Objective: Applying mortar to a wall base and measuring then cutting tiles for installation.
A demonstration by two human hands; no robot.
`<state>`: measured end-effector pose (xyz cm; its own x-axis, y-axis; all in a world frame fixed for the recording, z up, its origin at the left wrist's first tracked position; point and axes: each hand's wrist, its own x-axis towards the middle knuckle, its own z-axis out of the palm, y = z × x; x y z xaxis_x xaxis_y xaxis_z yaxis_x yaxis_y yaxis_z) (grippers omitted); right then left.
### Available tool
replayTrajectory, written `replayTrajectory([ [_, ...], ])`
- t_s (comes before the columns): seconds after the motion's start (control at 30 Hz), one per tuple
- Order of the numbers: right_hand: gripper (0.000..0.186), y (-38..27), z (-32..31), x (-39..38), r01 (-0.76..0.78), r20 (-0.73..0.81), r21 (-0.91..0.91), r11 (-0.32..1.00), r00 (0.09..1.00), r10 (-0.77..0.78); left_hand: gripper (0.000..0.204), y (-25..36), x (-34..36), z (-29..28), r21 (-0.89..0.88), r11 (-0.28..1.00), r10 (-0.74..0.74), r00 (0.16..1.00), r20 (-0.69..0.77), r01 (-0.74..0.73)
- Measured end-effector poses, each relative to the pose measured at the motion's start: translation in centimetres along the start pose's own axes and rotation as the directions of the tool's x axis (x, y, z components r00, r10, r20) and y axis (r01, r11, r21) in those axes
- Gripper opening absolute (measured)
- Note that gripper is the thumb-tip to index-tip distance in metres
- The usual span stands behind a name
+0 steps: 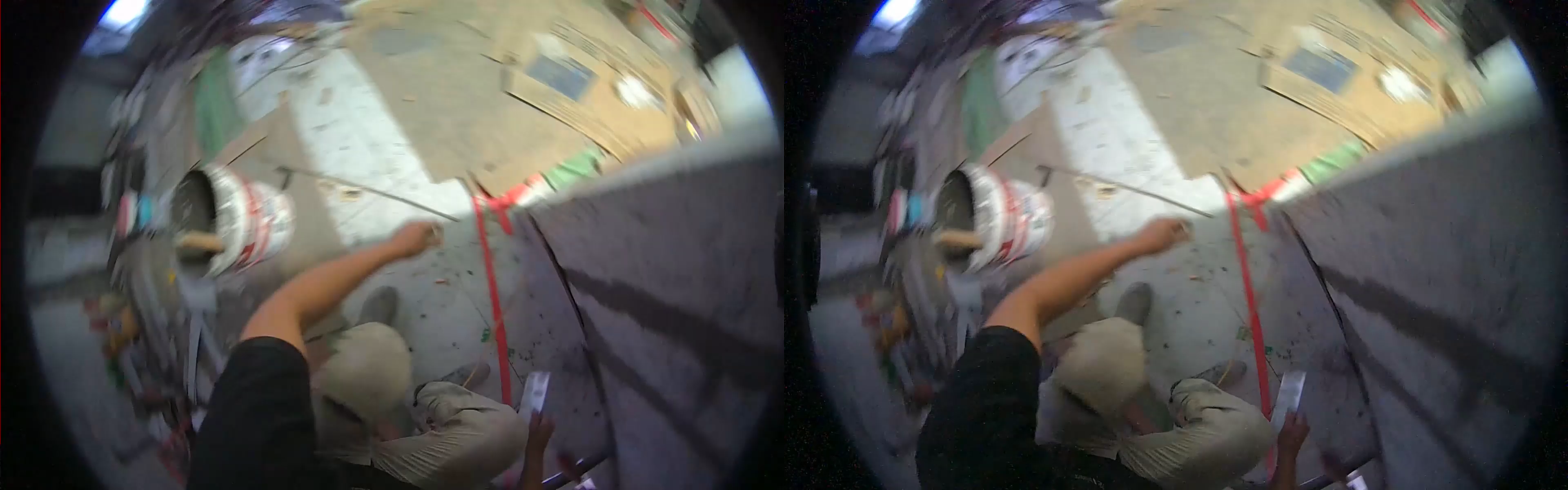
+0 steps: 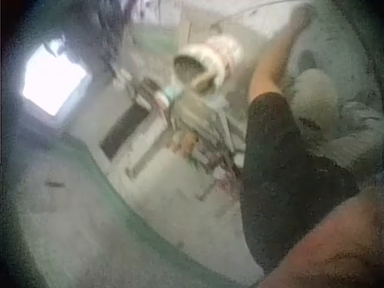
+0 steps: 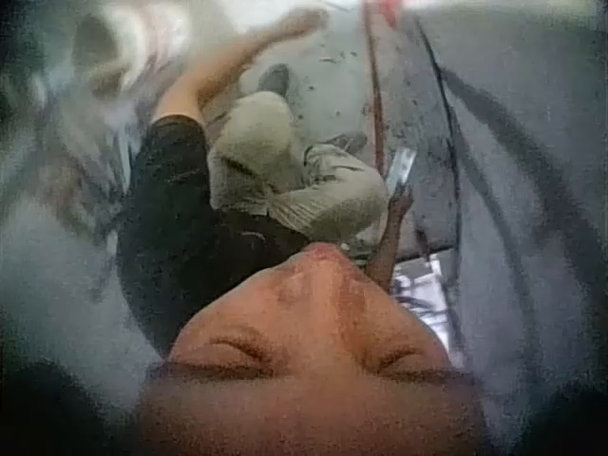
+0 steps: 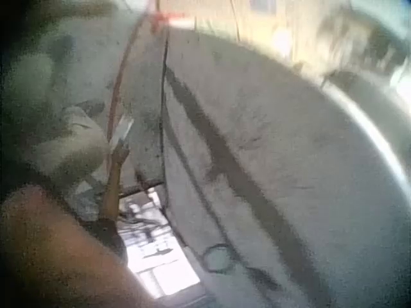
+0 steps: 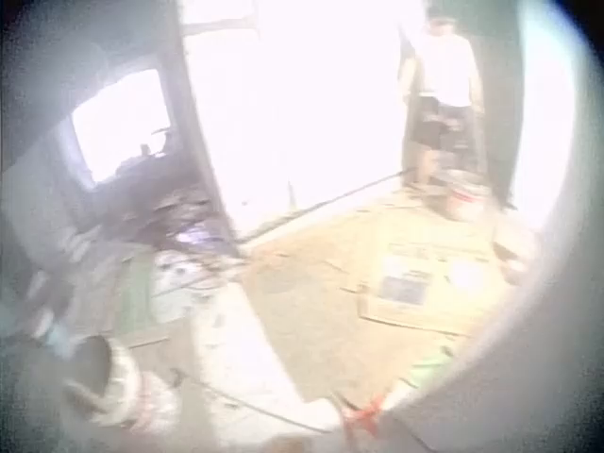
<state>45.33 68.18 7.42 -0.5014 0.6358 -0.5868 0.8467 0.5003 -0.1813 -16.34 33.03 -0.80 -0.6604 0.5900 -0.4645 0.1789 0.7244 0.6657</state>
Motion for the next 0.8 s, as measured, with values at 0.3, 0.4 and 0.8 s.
replayTrajectory([
  [0.3, 0.04, -6.1, -17.3, -22.8, 0.028, 0.597, -0.13, 0.991, 0.801, 0.055, 0.027, -1.6, -66.1, -8.4, -0.229, 0.517, -0.837, 0.543, 0.068, 0.825],
  [0.4, 0.04, -11.4, -25.9, -24.8, 0.047, 0.622, -0.104, 0.993, 0.783, 0.028, 0.019, 1.9, -83.8, -14.2, -0.103, 0.296, -0.951, 0.283, -0.126, 0.95],
  [0.8, 0.037, -47.4, -38.0, -20.4, 0.573, 0.367, 0.388, 0.722, 0.622, -0.691, 0.054, 28.2, -65.5, -19.0, -0.941, -0.268, -0.797, 0.596, 0.097, -0.206],
])
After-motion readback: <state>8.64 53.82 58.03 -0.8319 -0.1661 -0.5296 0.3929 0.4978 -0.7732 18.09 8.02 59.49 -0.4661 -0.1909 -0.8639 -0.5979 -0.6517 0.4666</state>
